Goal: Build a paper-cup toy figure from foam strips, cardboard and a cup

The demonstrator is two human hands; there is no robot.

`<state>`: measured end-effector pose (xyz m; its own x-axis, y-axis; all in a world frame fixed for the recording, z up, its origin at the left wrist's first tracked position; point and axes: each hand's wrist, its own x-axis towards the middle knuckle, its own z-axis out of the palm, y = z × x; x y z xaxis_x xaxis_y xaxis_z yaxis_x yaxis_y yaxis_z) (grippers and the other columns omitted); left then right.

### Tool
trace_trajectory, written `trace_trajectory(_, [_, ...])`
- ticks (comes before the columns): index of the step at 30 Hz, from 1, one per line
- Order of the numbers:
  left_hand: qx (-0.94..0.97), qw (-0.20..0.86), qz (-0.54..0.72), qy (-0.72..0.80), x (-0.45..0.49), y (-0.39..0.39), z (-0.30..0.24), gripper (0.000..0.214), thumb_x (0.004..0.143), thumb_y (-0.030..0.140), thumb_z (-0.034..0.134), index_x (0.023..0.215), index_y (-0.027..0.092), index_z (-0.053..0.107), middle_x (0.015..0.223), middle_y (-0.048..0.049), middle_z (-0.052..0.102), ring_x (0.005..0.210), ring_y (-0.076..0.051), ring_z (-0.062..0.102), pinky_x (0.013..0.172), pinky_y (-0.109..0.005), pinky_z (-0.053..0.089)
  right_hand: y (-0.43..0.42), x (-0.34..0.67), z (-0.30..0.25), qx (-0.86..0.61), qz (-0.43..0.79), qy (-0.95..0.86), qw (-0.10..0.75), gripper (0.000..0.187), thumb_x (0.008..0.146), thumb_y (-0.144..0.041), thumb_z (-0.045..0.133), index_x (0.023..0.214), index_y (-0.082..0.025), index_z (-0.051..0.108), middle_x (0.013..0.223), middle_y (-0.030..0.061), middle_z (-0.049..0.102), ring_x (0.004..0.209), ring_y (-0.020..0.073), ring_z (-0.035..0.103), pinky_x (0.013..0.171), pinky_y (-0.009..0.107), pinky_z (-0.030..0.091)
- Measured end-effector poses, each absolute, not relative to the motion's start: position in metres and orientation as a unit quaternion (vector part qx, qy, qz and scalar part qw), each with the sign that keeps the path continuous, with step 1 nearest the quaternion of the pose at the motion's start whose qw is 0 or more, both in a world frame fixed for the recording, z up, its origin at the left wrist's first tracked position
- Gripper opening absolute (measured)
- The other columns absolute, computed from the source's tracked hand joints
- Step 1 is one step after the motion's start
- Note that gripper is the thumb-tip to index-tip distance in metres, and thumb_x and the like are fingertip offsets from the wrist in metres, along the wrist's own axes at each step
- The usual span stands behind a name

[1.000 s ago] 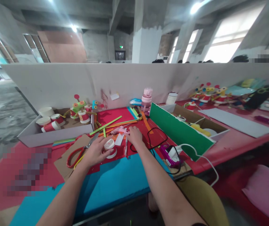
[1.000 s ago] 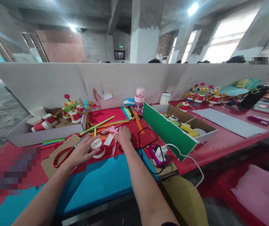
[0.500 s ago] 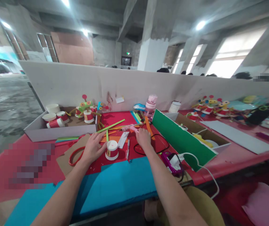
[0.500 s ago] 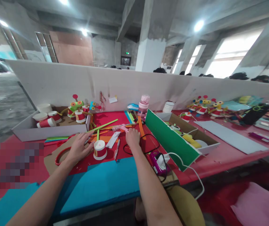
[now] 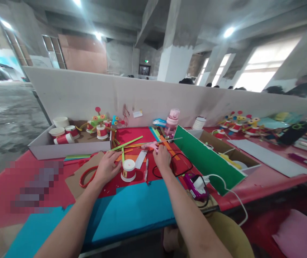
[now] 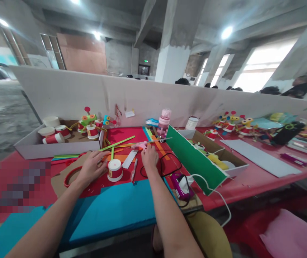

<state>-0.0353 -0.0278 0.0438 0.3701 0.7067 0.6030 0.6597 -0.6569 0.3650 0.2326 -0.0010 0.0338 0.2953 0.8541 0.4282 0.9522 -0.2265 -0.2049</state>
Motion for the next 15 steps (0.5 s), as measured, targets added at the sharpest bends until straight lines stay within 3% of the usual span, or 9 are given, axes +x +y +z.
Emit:
trace_trajectory(6, [0.832,0.044,0.383,0.399,-0.033,-0.027,0.042,0.034,0.086,0.024,0.047,0.116,0.02,0.063,0.103,-0.0103,0.06,0.099,-0.024,0.056,0.087,-0.038,0.048,0.0,0.245,0.012,-0.828,-0.064,-0.533,0.163,0.03,0.093,-0.03,0.039,0.11,-0.009,0.053,0.105,0.021,0.061,0.095,0.0273,0.062,0.076,0.035,0.044])
trace_trajectory(9, [0.833,0.045,0.387,0.394,-0.033,-0.026,0.041,0.033,0.086,0.024,0.047,0.115,0.021,0.064,0.103,-0.01,0.061,0.099,-0.023,0.056,0.087,-0.037,0.047,-0.006,0.241,0.019,-0.802,-0.106,-0.566,0.161,0.033,0.091,-0.03,0.045,0.117,-0.011,0.053,0.114,0.0224,0.059,0.106,0.0308,0.056,0.084,0.04,0.042])
trace_trajectory(12, [0.832,0.054,0.391,0.391,-0.036,-0.027,0.043,0.032,0.086,0.026,0.048,0.114,0.021,0.064,0.104,-0.0101,0.061,0.099,-0.023,0.056,0.086,-0.037,0.047,-0.006,0.227,0.036,-0.642,-0.106,-0.749,0.126,0.042,0.087,-0.018,0.05,0.128,-0.021,0.049,0.127,0.0143,0.056,0.116,0.0252,0.05,0.094,0.037,0.037])
trace_trajectory(15, [0.844,0.094,0.386,0.361,-0.036,-0.032,0.049,0.035,0.086,0.032,0.053,0.119,0.022,0.061,0.108,-0.0096,0.062,0.103,-0.023,0.055,0.091,-0.036,0.045,0.003,0.209,0.049,-0.496,-0.045,-0.866,0.036,0.038,0.083,-0.011,0.054,0.117,-0.028,0.06,0.123,0.005,0.061,0.115,0.0176,0.051,0.097,0.029,0.035])
